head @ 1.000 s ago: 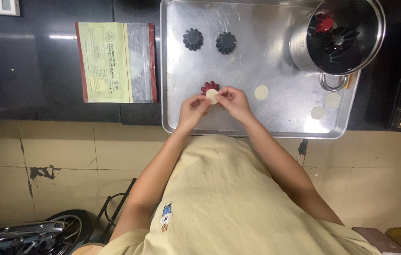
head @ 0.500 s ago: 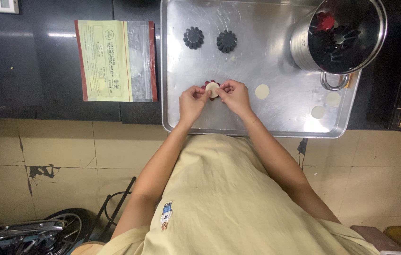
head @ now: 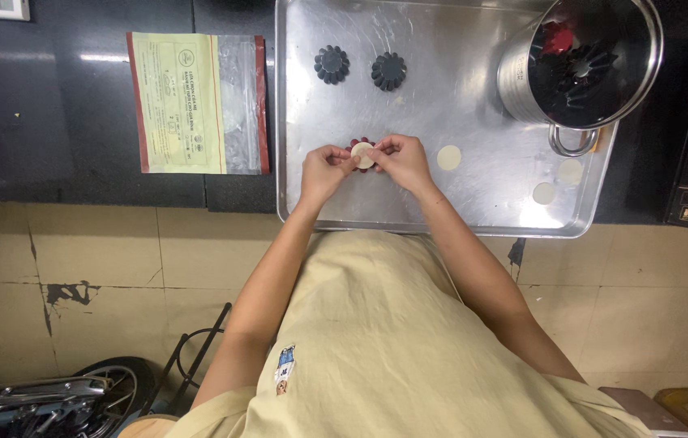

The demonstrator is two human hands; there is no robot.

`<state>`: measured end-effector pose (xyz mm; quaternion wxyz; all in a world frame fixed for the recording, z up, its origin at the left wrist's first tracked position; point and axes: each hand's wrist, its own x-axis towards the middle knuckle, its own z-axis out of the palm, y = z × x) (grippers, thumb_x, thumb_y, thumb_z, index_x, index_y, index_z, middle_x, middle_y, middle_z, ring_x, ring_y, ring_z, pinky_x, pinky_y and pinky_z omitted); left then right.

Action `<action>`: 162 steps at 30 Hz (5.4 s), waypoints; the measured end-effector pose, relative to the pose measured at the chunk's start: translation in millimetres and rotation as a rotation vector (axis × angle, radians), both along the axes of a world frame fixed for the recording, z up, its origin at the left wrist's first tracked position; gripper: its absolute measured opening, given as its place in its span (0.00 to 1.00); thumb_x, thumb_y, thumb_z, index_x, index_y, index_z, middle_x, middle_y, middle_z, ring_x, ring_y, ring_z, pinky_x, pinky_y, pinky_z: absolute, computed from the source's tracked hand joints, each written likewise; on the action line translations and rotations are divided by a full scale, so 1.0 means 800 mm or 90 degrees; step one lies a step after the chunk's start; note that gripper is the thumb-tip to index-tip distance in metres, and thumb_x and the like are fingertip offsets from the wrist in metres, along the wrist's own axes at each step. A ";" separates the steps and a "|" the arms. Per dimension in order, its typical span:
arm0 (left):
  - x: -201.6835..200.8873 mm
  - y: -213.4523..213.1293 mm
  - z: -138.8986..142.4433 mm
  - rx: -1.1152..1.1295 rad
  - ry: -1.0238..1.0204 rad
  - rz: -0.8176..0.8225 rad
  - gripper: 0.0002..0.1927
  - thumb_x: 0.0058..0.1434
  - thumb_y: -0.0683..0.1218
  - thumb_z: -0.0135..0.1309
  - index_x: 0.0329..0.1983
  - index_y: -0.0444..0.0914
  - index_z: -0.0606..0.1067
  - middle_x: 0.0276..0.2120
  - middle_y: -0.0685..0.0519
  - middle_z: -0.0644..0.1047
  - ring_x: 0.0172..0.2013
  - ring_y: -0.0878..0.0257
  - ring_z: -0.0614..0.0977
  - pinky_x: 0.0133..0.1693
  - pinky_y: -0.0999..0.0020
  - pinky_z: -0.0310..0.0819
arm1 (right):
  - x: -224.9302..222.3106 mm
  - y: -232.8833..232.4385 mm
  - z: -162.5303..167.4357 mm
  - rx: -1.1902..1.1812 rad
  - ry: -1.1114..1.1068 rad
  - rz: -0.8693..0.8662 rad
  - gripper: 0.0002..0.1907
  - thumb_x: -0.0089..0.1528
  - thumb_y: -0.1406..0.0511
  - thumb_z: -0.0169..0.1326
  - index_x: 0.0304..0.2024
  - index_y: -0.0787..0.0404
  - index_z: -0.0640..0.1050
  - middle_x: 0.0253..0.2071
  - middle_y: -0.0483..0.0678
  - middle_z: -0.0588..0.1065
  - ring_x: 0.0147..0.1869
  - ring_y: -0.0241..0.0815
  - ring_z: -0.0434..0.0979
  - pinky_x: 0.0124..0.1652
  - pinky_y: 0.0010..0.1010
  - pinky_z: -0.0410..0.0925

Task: The person presses dough into flower-shaped molds, packs the dough in, and taps the molded pastries out onto a metal tray. They then pinch and fold a round dough wrapper by hand and brush egg wash onto dough pieces on the tray using a brush.

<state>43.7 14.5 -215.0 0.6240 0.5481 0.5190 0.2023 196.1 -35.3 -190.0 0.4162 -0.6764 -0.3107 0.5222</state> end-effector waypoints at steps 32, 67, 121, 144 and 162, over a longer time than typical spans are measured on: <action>-0.002 -0.003 0.006 0.006 0.041 -0.009 0.10 0.62 0.46 0.60 0.34 0.32 0.80 0.24 0.52 0.82 0.25 0.71 0.82 0.29 0.76 0.75 | 0.000 0.002 0.004 -0.043 0.026 -0.006 0.09 0.65 0.64 0.59 0.38 0.66 0.78 0.30 0.46 0.80 0.29 0.32 0.81 0.27 0.20 0.69; -0.009 -0.011 0.000 -0.235 -0.138 0.054 0.15 0.67 0.46 0.51 0.53 0.32 0.75 0.37 0.50 0.81 0.37 0.65 0.83 0.40 0.70 0.78 | -0.021 -0.019 0.023 0.043 -0.421 0.133 0.33 0.47 0.64 0.71 0.54 0.59 0.73 0.49 0.50 0.71 0.53 0.47 0.76 0.48 0.38 0.71; 0.013 -0.012 0.005 -0.394 -0.336 0.034 0.16 0.72 0.49 0.47 0.53 0.31 0.71 0.39 0.50 0.78 0.35 0.67 0.79 0.41 0.70 0.82 | 0.005 -0.024 0.017 0.124 0.128 -0.060 0.23 0.62 0.70 0.61 0.58 0.70 0.72 0.50 0.52 0.78 0.52 0.37 0.80 0.50 0.28 0.75; 0.014 -0.011 0.002 -0.396 -0.327 0.038 0.15 0.72 0.49 0.47 0.52 0.32 0.73 0.39 0.51 0.78 0.34 0.68 0.79 0.41 0.71 0.81 | 0.004 -0.021 0.017 0.126 0.134 -0.070 0.24 0.61 0.72 0.61 0.58 0.71 0.72 0.52 0.53 0.77 0.54 0.40 0.80 0.52 0.30 0.76; 0.015 -0.008 0.005 -0.251 -0.230 0.035 0.12 0.70 0.45 0.52 0.52 0.34 0.73 0.34 0.51 0.81 0.31 0.67 0.82 0.35 0.73 0.81 | 0.008 -0.024 0.015 0.080 0.127 -0.082 0.20 0.65 0.68 0.56 0.59 0.68 0.75 0.50 0.50 0.79 0.51 0.35 0.79 0.48 0.27 0.73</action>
